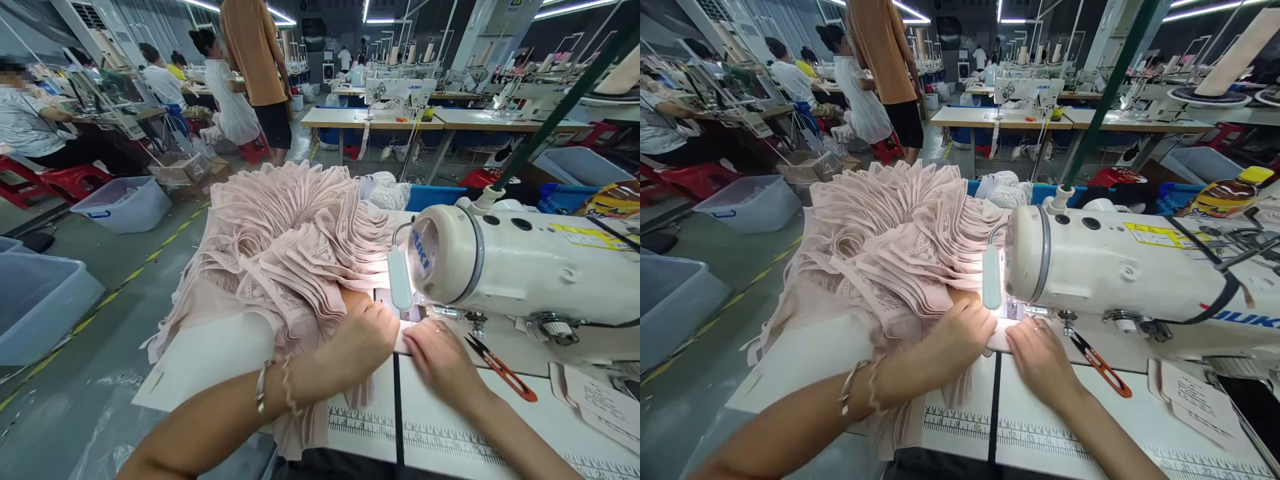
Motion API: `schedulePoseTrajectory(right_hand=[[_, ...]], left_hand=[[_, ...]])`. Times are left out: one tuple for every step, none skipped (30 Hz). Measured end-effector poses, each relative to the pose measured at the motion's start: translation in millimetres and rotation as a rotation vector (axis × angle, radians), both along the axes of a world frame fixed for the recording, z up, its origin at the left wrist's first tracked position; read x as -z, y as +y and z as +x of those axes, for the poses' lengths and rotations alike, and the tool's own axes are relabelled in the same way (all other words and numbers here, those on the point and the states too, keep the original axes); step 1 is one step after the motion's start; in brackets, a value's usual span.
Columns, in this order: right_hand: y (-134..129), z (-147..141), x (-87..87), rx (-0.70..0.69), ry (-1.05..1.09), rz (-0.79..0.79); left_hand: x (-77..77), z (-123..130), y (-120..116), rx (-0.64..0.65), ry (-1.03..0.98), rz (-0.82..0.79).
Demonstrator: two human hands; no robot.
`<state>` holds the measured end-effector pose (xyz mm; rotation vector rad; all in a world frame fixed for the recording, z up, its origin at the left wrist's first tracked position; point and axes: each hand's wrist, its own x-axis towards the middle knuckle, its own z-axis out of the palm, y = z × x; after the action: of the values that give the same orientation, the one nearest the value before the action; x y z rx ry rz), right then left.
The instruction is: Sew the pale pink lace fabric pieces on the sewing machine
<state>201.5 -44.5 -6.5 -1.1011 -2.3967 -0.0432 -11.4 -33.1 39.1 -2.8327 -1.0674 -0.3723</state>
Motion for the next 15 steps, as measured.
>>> schedulePoseTrajectory(right_hand=[[-4, -9, -4.4, -0.045, 0.055, -0.069], [-7, -19, -7.5, -0.071, 0.103, -0.141], [-10, -29, -9.4, -0.078, 0.137, -0.212], [-12, -40, -10.3, -0.063, 0.158, -0.281], [-14, -49, -10.5, -0.034, 0.163, -0.355], [-15, -56, -10.6, 0.004, 0.154, -0.434], [-16, -60, -10.9, 0.040, 0.139, -0.516], [-18, -62, -11.9, 0.065, 0.130, -0.584], [-19, -61, -13.6, 0.075, 0.138, -0.632], [-20, -57, -16.2, 0.070, 0.170, -0.663], [-21, -52, -19.3, 0.051, 0.228, -0.685], [-23, -46, -22.7, 0.027, 0.300, -0.703], [-25, -39, -25.9, -0.002, 0.371, -0.730], [-26, -33, -28.5, -0.032, 0.424, -0.772], [-28, -28, -30.2, -0.063, 0.444, -0.830]], left_hand=[[-0.9, -10, -14, -0.016, 0.036, 0.075], [-0.4, -19, -26, -0.051, 0.058, 0.160], [1.4, -28, -35, -0.129, 0.089, 0.229], [4.2, -36, -43, -0.212, 0.109, 0.285], [7.7, -42, -48, -0.277, 0.108, 0.332], [11.5, -47, -51, -0.324, 0.099, 0.363], [15.2, -51, -52, -0.345, 0.079, 0.380], [18.5, -54, -53, -0.339, 0.056, 0.379], [21.2, -55, -52, -0.322, 0.038, 0.356], [22.8, -55, -51, -0.303, 0.028, 0.311], [23.2, -55, -50, -0.274, 0.019, 0.256], [22.0, -55, -49, -0.233, 0.007, 0.200], [19.2, -55, -48, -0.182, -0.013, 0.144], [14.5, -55, -46, -0.121, -0.037, 0.085], [8.1, -56, -45, -0.049, -0.060, 0.021]])
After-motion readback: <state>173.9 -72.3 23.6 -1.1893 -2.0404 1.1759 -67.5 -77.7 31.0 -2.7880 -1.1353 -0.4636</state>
